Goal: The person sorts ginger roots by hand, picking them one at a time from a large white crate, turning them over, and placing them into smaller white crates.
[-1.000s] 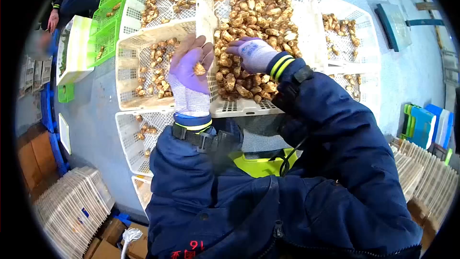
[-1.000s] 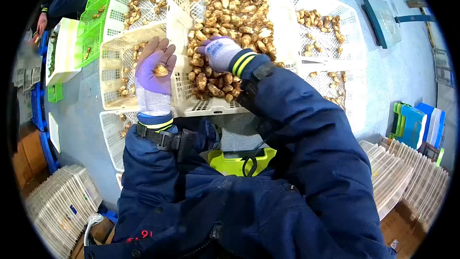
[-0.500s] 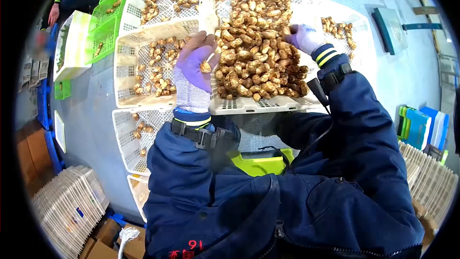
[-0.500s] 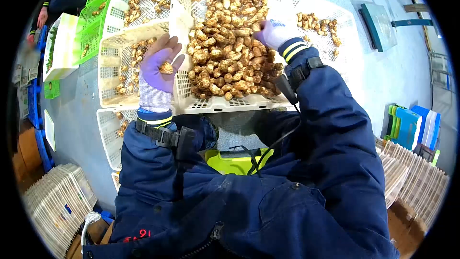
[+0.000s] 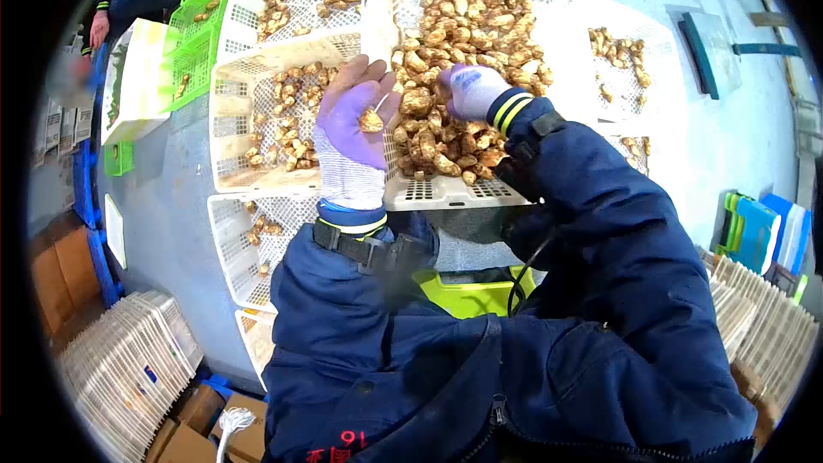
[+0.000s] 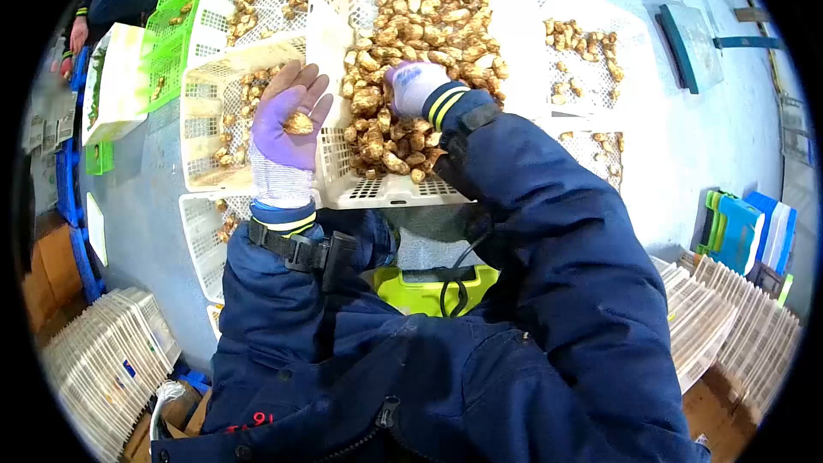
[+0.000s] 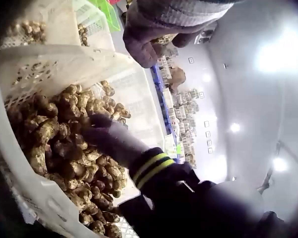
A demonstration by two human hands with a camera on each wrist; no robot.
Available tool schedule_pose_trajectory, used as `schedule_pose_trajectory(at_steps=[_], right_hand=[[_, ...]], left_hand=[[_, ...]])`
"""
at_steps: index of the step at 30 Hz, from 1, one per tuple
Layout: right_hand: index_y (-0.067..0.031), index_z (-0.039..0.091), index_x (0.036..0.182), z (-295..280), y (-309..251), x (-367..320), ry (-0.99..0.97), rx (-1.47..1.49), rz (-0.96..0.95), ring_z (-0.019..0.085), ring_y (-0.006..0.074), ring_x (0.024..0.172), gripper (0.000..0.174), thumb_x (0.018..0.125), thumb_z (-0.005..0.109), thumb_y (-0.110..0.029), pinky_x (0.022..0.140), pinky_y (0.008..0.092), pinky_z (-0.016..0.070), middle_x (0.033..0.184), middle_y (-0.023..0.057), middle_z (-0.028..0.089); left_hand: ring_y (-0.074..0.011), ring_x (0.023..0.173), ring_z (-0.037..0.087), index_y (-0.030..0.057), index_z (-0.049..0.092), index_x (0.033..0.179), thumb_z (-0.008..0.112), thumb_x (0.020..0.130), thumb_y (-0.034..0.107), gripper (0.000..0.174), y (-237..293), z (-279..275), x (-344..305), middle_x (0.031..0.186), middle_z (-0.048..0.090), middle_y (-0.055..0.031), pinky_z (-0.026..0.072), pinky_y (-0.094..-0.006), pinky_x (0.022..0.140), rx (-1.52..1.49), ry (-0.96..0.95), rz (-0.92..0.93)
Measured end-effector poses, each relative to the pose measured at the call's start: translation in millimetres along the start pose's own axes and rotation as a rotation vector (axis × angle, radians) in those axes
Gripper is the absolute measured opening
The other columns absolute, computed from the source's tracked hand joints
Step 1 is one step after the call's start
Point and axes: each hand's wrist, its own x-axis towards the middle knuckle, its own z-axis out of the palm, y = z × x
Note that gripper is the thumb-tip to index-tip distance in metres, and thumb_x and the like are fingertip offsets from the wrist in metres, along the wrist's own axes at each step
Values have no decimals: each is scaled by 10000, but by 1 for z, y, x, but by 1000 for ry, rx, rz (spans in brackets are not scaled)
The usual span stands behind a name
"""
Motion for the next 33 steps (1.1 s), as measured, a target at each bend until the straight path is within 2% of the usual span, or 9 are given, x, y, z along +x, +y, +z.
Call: schedule_pose_trajectory(at_steps=[8,9,12,14,18,21,23,27,33], right_hand=[[-23,560,1234,23,10,13,60,194,42,635,364,1012,467,812,612,-217,859,429,511,1120,224,643],[-4,576,1170,19,26,12,47,218,-1,675,317,871,441,820,634,-267,755,398,531,938,185,690],[-13,585,1186,-6,48,-29,36,983,-285,679,188,715,392,850,657,-203,619,306,552,831,88,662],[-14,577,1193,-32,38,-78,-40,1539,-140,672,172,664,379,865,652,-188,556,283,558,791,56,639],[5,572,1206,-57,3,-146,115,1580,-111,649,147,649,376,873,631,-158,525,257,526,814,63,647],[-81,606,1217,-67,-24,-177,372,970,35,610,79,665,393,856,665,-224,560,213,476,844,53,661],[-103,624,1188,-66,-21,-185,632,939,-35,608,59,676,366,843,668,-217,568,204,482,853,37,662],[-21,610,1115,-63,32,-185,669,1507,-9,644,96,714,292,878,620,-190,599,231,529,901,56,655],[-46,617,1174,-64,36,-197,483,1399,15,633,74,728,325,885,629,-194,626,196,501,834,28,684]], left_hand=[[-257,1047,610,-82,457,1288,547,867,89,463,1,-2,3,1181,576,-197,537,-338,865,-48,27,7],[-251,1038,612,-77,466,1280,554,867,95,456,0,-2,2,1169,583,-190,538,-336,857,-41,5,-11],[-221,993,618,-52,506,1240,582,869,117,415,-7,-2,1,1114,611,-159,544,-333,817,-35,-73,-100],[-231,1000,618,-42,518,1234,585,879,130,400,-9,2,0,1119,608,-156,543,-351,829,-57,-137,-203],[-220,1003,590,30,515,1292,580,912,151,404,-26,23,-19,1196,584,-97,520,-402,870,-179,-407,-310],[-318,1136,560,3,512,1293,504,951,179,384,-34,32,-26,1281,546,-158,467,-523,965,-447,-516,-530],[-339,1140,560,-7,488,1309,505,948,218,426,-28,42,-32,1279,548,-174,469,-524,967,-426,-515,-526],[-354,1131,564,6,439,1342,515,929,236,479,-21,52,-38,1267,543,-193,505,-469,939,-294,-469,-449],[-316,1051,611,-15,448,1326,559,894,160,479,-26,57,-29,1174,583,-192,543,-404,847,-81,-426,-310]])
